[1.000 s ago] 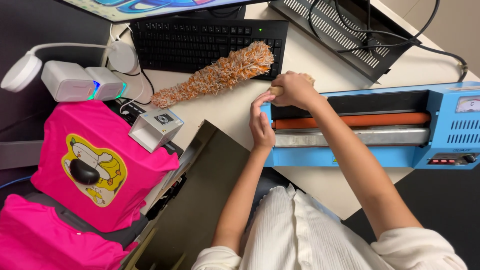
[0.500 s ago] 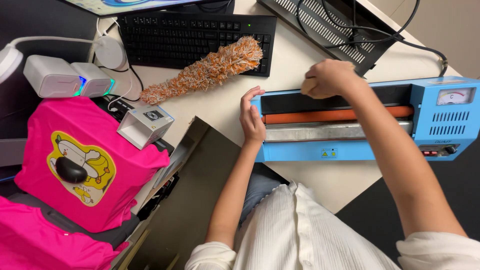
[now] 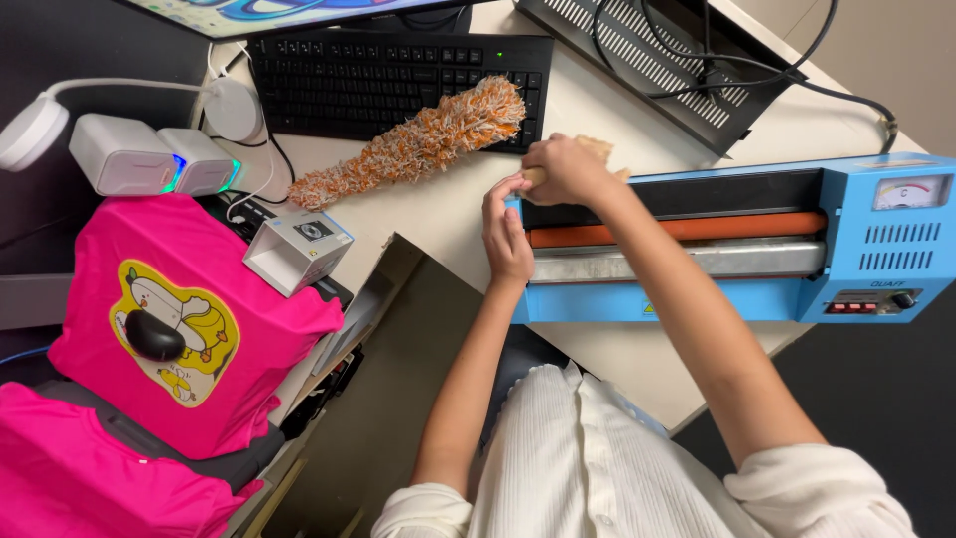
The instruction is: The person cleans a blue laminating machine on a desk using a beige cloth. They wipe the control panel, the side casing, and the rollers inside the machine. The person also moves a black cable out of the way to access the machine's surface.
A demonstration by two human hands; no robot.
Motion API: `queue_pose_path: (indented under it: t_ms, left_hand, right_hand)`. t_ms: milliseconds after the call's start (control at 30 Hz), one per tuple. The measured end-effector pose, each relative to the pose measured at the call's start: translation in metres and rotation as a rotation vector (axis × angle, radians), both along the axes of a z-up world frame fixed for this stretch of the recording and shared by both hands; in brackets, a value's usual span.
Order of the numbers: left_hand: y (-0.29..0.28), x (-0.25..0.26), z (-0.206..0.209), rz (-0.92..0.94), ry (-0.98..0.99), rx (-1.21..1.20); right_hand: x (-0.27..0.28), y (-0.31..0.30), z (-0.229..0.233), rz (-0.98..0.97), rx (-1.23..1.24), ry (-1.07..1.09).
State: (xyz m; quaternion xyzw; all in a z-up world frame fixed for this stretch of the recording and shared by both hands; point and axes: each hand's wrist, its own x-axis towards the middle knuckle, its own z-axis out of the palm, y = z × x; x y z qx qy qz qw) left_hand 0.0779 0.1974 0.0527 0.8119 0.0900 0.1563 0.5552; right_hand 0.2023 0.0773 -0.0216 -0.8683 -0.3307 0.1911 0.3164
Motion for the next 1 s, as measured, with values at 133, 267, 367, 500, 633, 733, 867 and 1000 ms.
queue_pose_path:
  t_ms: [133, 267, 367, 500, 633, 733, 867, 1000]
  left_hand:
    - [0.0, 0.001, 0.0, -0.005, 0.003, -0.006]
    - [0.001, 0.001, 0.001, -0.003, 0.011, -0.024]
    - [-0.001, 0.001, 0.0, -0.007, 0.003, -0.008]
    - [0.0, 0.0, -0.002, -0.007, -0.002, 0.03]
    - [0.0, -0.001, -0.007, 0.0, 0.009, 0.023]
    - [0.0, -0.002, -0.006, 0.007, 0.014, 0.017]
    - [0.002, 0.003, -0.005, 0.012, -0.027, -0.029]
    - [0.001, -0.003, -0.009, 0.032, -0.033, -0.037]
  right_hand:
    - [0.001, -0.011, 0.039, -0.031, -0.047, -0.04]
    - [0.008, -0.064, 0.071, 0.034, -0.546, -0.087]
    - [0.001, -0.083, 0.079, 0.116, -0.524, -0.247]
    - [-0.006, -0.06, 0.07, 0.191, -0.396, -0.446]
    - [-0.006, -0.015, 0.049, 0.156, -0.224, -0.48]
    - [0.0, 0.003, 0.054, 0.153, -0.117, -0.415]
    - [0.005, -0.007, 0.08, 0.038, -0.087, -0.134]
    - [-0.025, -0.016, 0.052, 0.027, 0.038, -0.111]
